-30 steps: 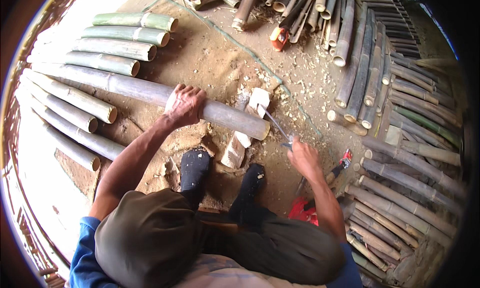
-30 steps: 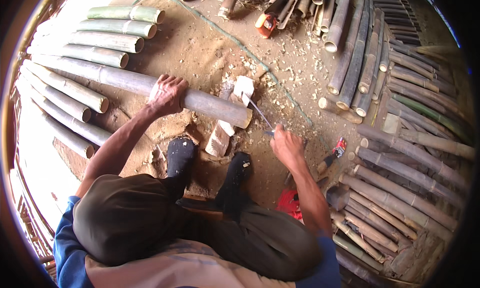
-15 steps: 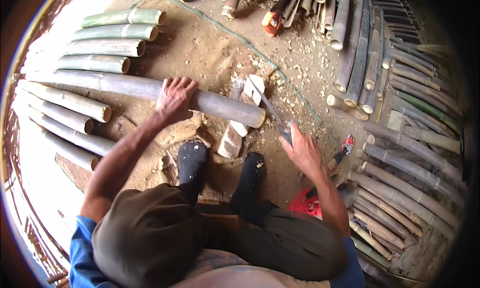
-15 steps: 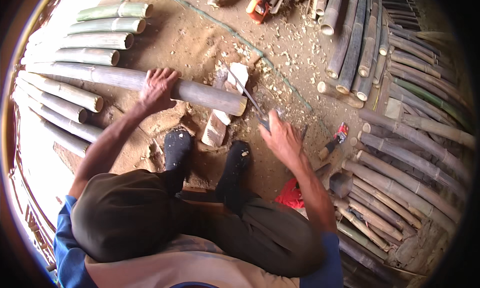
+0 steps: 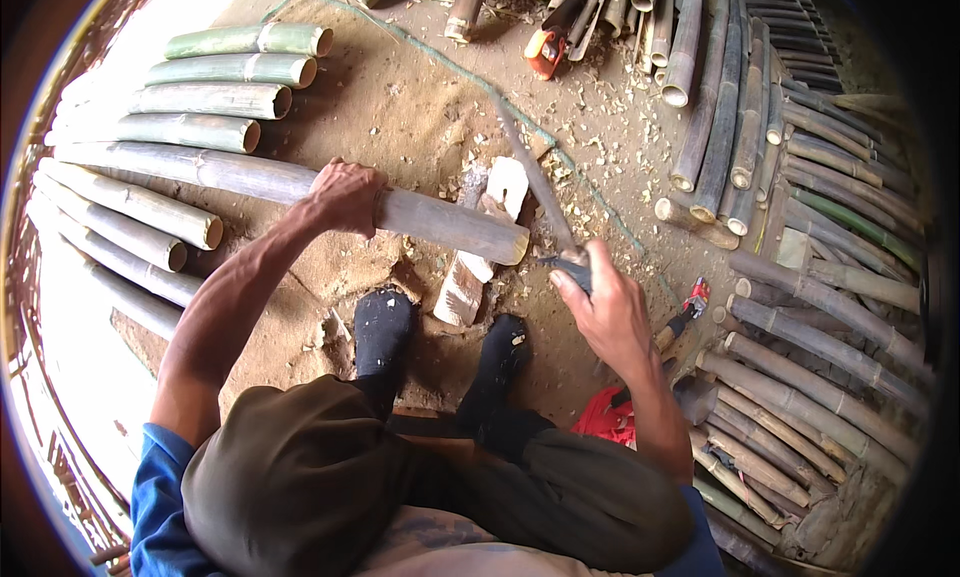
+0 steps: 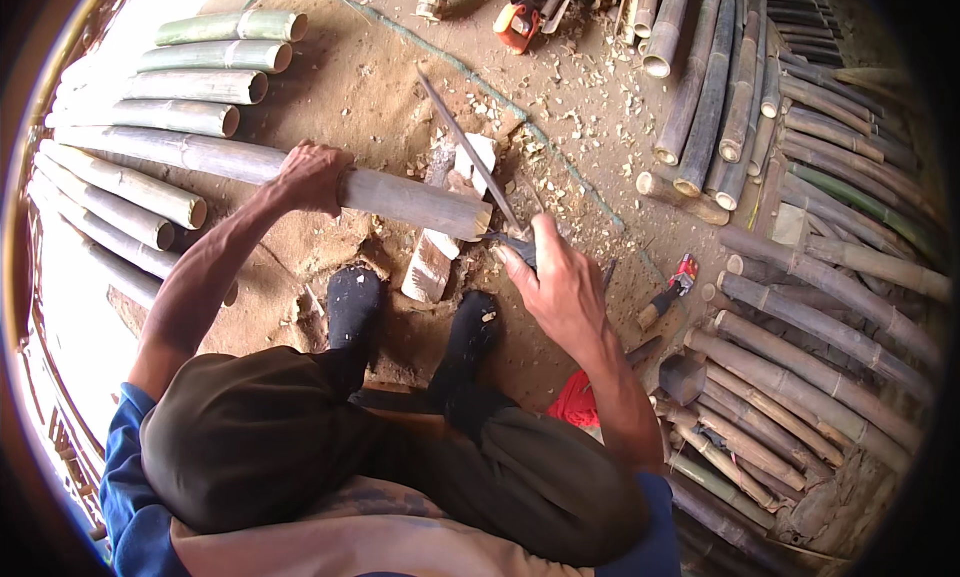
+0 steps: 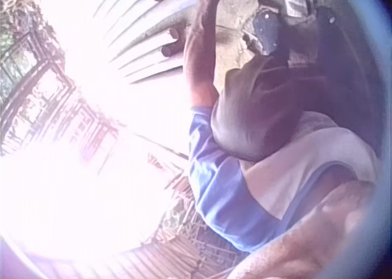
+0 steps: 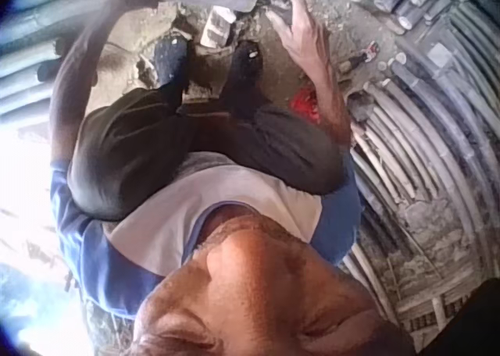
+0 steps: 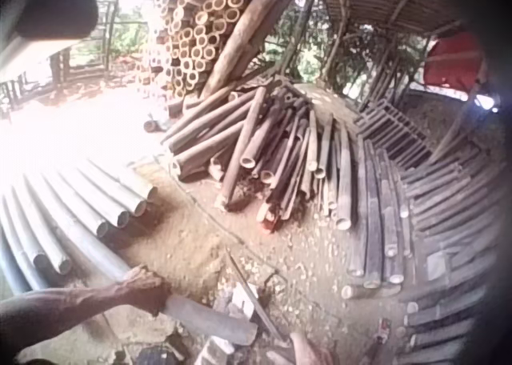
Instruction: The person uses a knife to shave the surface of a bamboo stalk while sitting on the ground.
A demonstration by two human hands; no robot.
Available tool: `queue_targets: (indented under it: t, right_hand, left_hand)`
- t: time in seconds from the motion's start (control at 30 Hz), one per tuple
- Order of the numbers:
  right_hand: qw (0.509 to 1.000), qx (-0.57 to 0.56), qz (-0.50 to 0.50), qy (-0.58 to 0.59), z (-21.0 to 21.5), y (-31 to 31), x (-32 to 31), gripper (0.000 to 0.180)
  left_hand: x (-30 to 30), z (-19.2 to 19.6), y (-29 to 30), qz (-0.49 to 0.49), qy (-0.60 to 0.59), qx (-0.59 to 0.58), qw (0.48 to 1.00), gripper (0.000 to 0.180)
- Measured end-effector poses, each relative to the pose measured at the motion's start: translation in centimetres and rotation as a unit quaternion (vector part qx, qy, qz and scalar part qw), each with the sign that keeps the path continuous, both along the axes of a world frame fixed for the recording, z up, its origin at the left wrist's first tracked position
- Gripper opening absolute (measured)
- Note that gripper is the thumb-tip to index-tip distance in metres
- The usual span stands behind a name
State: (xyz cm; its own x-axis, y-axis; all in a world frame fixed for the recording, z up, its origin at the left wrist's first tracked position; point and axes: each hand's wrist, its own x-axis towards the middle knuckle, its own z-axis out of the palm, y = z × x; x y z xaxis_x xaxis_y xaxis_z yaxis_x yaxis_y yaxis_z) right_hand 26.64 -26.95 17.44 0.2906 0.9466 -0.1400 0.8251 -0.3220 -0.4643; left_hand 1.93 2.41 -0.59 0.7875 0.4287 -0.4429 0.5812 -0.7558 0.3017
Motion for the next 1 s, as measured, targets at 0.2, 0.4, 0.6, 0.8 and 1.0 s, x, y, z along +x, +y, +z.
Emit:
queue_targets:
  t: [0.2,0.4,0.6,0.8,1.0]
  right_hand:
    - [0.969,-0.203,0.04,-0.132,-8.2,-2.8,3.4,0.024]
    - [0.998,0.032,0.047,-0.028,-0.2,0.9,-0.5,0.029]
    - [0.961,-0.263,-0.016,-0.088,-10.8,-5.5,5.7,0.032]
    - [1.0,-0.023,0.009,-0.011,-0.5,-0.4,0.3,0.035]
    - [0.981,-0.173,0.017,-0.086,-7.3,-2.9,3.0,0.025]
  left_hand:
    - [1.5,0.4,-1.4,-0.028,-0.074,0.055,0.995,0.052]
    - [-0.3,-0.2,-1.3,-0.021,-0.119,0.069,0.99,0.047]
    - [1.5,-0.7,-1.8,-0.01,-0.144,0.056,0.988,0.04]
    - [-1.3,-0.7,-2.7,0.003,-0.221,0.136,0.966,0.025]
    - [-0.5,-1.4,-4.0,0.009,-0.291,0.185,0.938,0.022]
